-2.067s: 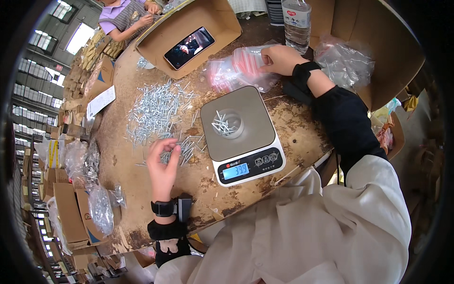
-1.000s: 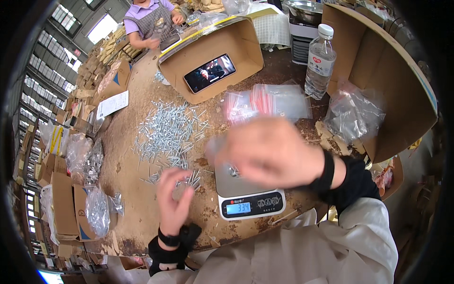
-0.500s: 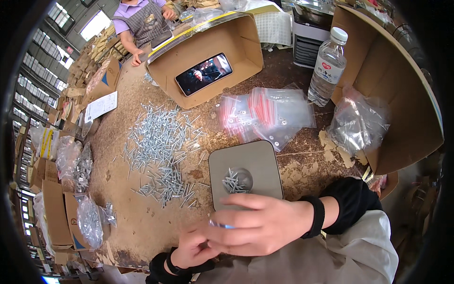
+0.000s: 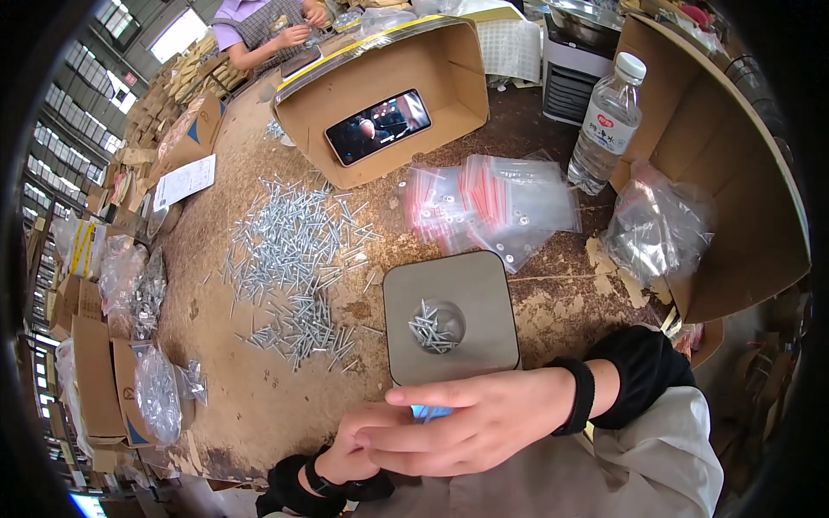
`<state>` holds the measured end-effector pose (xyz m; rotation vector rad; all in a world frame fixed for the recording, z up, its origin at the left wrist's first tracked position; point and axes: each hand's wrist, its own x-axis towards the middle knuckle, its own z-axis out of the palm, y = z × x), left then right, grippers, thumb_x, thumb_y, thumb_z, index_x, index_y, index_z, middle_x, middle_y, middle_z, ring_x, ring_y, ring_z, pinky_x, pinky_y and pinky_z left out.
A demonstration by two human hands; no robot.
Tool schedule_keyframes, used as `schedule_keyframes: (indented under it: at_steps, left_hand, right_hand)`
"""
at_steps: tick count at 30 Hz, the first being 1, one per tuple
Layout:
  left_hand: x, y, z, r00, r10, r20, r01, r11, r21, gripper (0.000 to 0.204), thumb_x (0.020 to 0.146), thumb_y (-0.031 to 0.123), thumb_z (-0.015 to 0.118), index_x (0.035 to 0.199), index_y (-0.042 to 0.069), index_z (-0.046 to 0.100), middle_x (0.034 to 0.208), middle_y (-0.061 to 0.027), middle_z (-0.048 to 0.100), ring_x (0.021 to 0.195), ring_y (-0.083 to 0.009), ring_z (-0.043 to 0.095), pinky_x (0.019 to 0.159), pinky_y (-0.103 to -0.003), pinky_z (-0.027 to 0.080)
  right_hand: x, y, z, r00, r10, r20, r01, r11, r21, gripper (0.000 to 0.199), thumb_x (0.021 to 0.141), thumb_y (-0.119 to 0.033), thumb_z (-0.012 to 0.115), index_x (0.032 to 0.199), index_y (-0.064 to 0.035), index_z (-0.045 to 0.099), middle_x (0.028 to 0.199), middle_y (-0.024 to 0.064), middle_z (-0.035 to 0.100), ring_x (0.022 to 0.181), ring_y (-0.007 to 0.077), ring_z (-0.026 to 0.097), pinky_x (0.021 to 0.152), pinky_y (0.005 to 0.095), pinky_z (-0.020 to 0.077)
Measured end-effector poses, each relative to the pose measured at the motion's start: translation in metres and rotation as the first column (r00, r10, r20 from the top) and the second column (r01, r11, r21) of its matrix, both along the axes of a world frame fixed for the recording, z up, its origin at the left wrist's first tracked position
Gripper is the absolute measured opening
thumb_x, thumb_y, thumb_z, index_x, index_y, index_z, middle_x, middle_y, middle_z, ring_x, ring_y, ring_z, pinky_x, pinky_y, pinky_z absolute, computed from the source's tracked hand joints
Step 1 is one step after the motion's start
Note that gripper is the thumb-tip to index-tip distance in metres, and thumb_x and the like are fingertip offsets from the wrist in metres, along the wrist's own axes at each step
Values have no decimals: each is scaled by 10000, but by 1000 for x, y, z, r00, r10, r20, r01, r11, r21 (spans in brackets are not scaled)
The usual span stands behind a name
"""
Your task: The person repeatedly scoops nails from a table pile onto a digital scale, then transfers them into small plastic bags. They seal each bag and place it aside while continuing the cycle. A smartphone playing a video is visible on the table.
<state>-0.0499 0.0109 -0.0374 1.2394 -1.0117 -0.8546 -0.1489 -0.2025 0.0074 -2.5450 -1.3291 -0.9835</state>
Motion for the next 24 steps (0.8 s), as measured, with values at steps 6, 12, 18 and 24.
schedule_keyframes:
  at_steps: [6, 12, 18, 24]
  left_hand:
    - [14, 6, 21, 928, 190, 321, -223, 973, 67, 114, 799, -23, 647, 732, 8, 559, 651, -32, 507, 522, -125, 443, 479, -279, 319]
    - [11, -4, 26, 985, 150, 82, -147, 988, -38, 320, 741, 106, 743, 1016, 36, 595, 1014, -104, 597, 955, -229, 587, 850, -359, 435]
    - [9, -14, 23, 924, -97, 371, 70, 994, 87, 595, 684, 217, 859, 1182, 50, 581, 1080, -87, 609, 1046, -300, 589, 960, -415, 410]
    - [26, -13, 37, 987, 158, 16, -158, 984, 85, 383, 779, 39, 777, 1077, 54, 537, 979, -18, 586, 923, -109, 576, 828, -277, 462]
  right_hand:
    - [0, 2, -4, 979, -34, -202, 50, 996, 78, 111, 845, -180, 558, 898, -100, 614, 1038, 38, 611, 1154, 202, 565, 1181, 498, 292]
    - [0, 5, -7, 993, -13, -114, 32, 986, 162, 98, 835, -194, 577, 861, -103, 605, 1016, 56, 612, 1154, 231, 564, 1191, 516, 252]
    - [4, 5, -15, 935, 186, -302, -71, 932, 356, 53, 867, -160, 589, 866, -109, 604, 1131, 84, 613, 1290, 291, 482, 1197, 573, 153]
    - [35, -50, -18, 758, 344, -554, 200, 686, 699, 682, 818, -249, 759, 1388, -51, 441, 1492, 166, 382, 1401, 314, 345, 1151, 459, 258]
